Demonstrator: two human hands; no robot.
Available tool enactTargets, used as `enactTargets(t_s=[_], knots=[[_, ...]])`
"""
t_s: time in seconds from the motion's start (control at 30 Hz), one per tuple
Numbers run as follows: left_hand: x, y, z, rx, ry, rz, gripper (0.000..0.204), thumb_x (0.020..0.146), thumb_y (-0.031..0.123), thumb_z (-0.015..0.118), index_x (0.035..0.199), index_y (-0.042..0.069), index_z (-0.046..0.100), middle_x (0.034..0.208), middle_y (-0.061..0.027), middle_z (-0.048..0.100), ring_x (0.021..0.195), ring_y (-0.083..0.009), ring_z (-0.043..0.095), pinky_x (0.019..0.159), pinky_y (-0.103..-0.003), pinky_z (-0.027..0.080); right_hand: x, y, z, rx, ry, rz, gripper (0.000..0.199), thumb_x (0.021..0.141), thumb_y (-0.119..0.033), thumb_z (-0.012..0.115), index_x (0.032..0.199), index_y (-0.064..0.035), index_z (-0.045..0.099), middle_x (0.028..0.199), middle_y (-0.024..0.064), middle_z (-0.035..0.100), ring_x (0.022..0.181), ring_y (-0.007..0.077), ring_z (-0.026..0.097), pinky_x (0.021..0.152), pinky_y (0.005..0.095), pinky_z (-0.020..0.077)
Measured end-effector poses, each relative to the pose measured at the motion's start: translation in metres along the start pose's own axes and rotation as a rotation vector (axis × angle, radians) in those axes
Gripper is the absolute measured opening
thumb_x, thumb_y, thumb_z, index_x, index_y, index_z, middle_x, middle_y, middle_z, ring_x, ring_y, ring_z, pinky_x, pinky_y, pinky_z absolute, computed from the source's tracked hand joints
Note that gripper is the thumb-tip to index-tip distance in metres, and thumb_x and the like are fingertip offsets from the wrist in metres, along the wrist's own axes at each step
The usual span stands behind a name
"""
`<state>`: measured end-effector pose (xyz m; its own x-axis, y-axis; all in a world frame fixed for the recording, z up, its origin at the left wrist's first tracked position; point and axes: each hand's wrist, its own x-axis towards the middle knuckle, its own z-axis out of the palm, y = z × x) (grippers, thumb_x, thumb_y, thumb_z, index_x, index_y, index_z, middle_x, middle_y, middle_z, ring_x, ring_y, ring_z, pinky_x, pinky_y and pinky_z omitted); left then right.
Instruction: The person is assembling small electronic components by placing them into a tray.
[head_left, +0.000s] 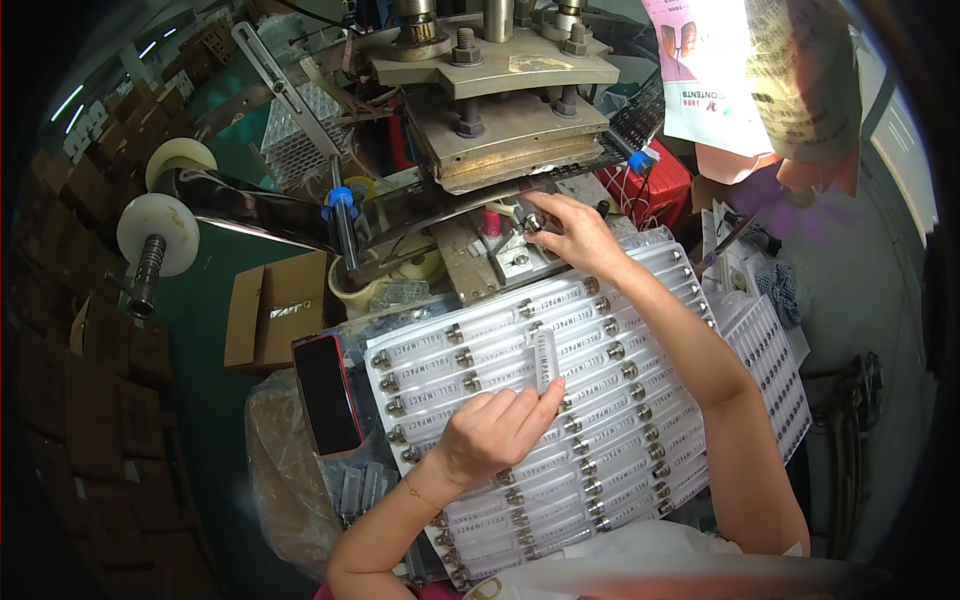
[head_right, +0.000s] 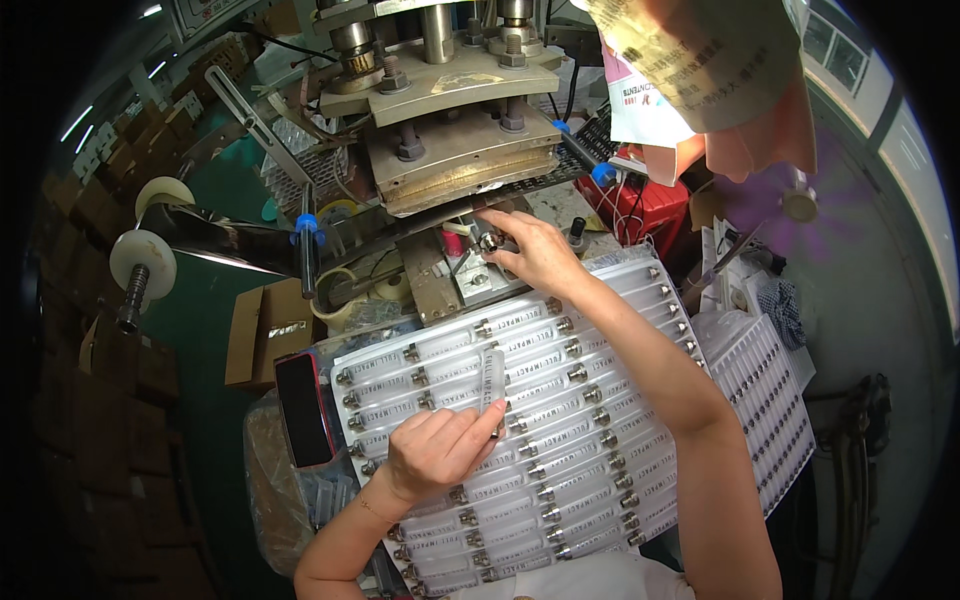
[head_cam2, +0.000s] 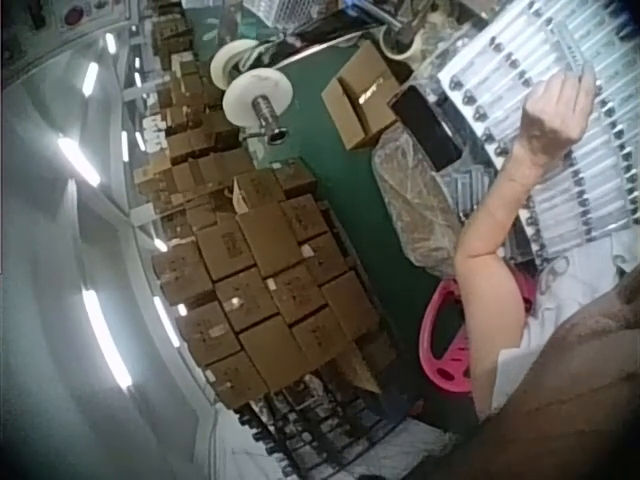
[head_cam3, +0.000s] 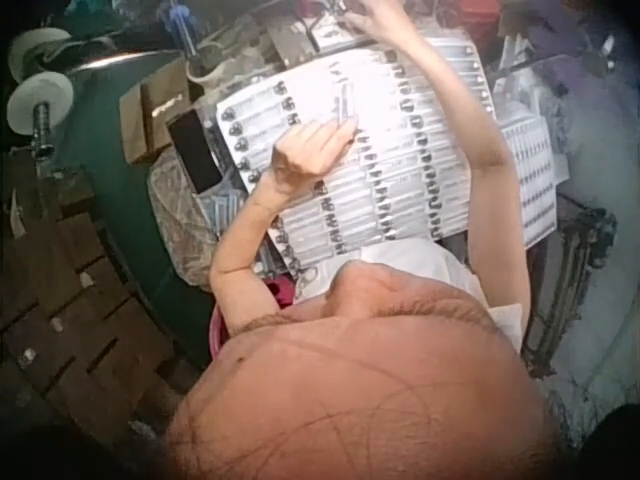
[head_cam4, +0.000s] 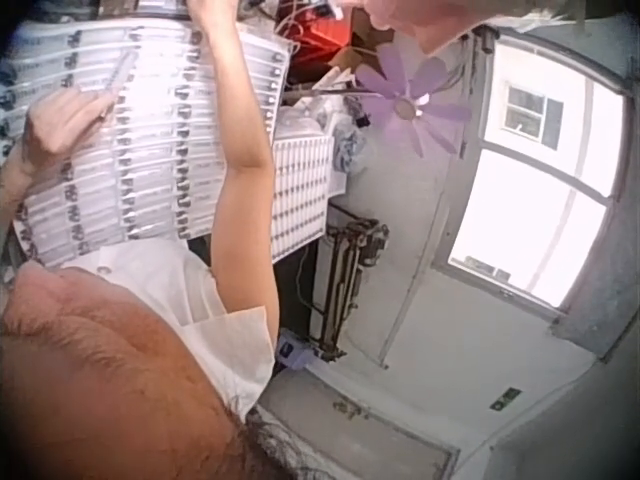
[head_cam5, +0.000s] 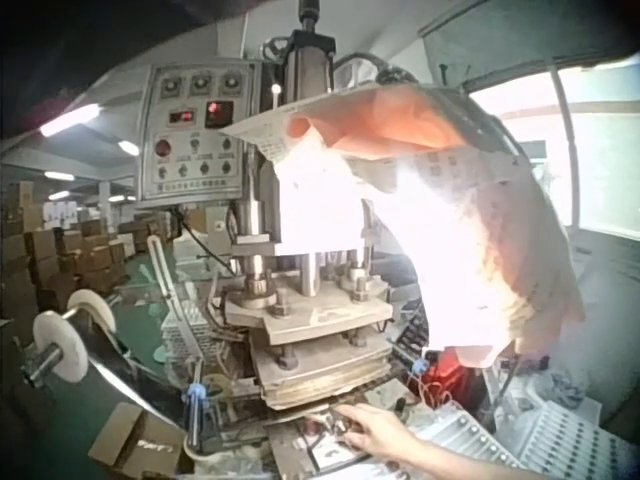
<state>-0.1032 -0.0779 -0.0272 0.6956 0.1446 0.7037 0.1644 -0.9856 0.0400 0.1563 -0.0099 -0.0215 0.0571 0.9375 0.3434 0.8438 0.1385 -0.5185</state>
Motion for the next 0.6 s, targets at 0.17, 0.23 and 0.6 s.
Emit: enactTargets(t_s=[0.17,0.23,0.6], knots=[[0.0001,0.0003,-0.0009,0.012,0.008,0.002,0.029,0.077,0.015,0.069,0.105,0.007,0.069,0.070,0.0017,0.058,0.055,-0.0095,0.052,0.047,-0.022,0.041,-0.0008,-0.0021,0.0003,0.006,-0.007,0.006,0.054,0.077,-0.017,0.074,0.126,-0.0044,0.055,0.125,0.0174,0.057,0.111,0.0305,0.058,0.092,0.0357,0.0481],[0.0004,0.0003,-0.0010,0.009,0.006,0.005,0.028,0.077,0.015,0.069,0.104,0.007,0.069,0.070,0.0018,0.058,0.055,-0.0096,0.052,0.047,-0.022,0.041,-0.0016,-0.0018,0.0011,0.015,0.008,0.006,0.054,0.077,-0.016,0.074,0.126,-0.0040,0.055,0.123,0.0171,0.058,0.109,0.0302,0.059,0.091,0.0357,0.0484],[0.0007,-0.0006,0.0002,0.000,0.014,-0.003,0.028,0.076,0.014,0.070,0.103,0.006,0.070,0.071,0.0017,0.058,0.054,-0.0095,0.052,0.047,-0.022,0.041,-0.0012,-0.0018,0.0010,0.051,0.018,-0.002,0.055,0.076,-0.015,0.074,0.126,-0.0044,0.054,0.121,0.0171,0.060,0.106,0.0293,0.061,0.090,0.0354,0.0488]])
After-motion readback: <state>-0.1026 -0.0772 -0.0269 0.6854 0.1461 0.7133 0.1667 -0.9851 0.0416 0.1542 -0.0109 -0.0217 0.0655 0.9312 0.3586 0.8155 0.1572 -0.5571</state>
